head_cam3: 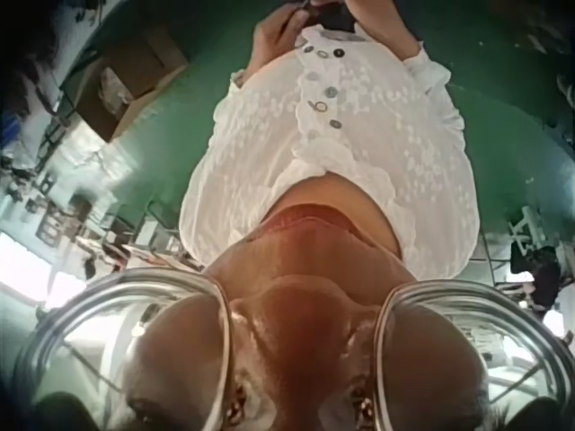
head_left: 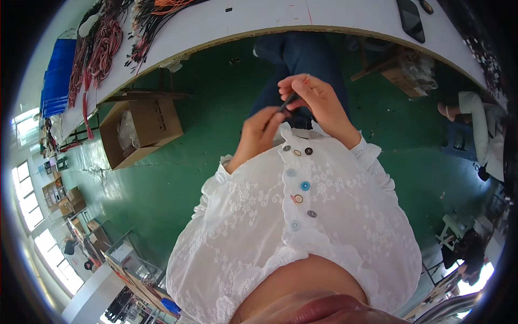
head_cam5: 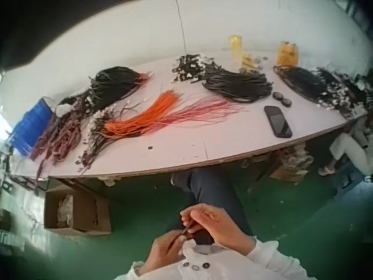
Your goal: Assemble wire harnesses by manually sliding sleeves onto individual wire bundles.
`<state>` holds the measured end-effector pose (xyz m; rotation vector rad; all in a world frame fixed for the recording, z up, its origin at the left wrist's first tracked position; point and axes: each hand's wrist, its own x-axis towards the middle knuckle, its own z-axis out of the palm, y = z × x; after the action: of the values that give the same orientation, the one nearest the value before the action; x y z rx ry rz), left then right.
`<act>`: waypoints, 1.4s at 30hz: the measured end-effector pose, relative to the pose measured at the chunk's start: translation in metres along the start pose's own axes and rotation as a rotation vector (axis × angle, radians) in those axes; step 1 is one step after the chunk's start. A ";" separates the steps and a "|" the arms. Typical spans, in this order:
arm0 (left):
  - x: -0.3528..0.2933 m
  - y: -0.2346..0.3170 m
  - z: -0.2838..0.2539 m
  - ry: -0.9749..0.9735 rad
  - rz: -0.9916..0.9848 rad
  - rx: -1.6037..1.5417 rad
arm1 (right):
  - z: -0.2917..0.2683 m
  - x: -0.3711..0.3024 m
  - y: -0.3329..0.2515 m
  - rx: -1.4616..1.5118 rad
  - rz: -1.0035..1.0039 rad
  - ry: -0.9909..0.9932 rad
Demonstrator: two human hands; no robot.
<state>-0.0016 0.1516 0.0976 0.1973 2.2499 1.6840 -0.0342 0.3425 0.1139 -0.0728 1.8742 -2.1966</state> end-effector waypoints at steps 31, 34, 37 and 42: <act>-0.025 0.018 -0.073 0.470 0.877 1.072 | -0.097 -0.022 -0.127 1.137 -0.263 -0.189; -0.022 0.028 -0.079 0.445 0.818 1.018 | -0.096 0.001 -0.128 1.008 -0.288 -0.086; -0.015 0.035 -0.095 0.358 0.663 0.863 | -0.097 0.020 -0.127 1.206 -0.267 -0.159; -0.010 0.117 -0.171 0.065 0.175 0.204 | -0.150 0.054 -0.078 0.782 -0.228 0.001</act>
<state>-0.0594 0.0282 0.2535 0.4033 2.5180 1.5610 -0.1288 0.4864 0.1582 -0.1405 0.9226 -2.9129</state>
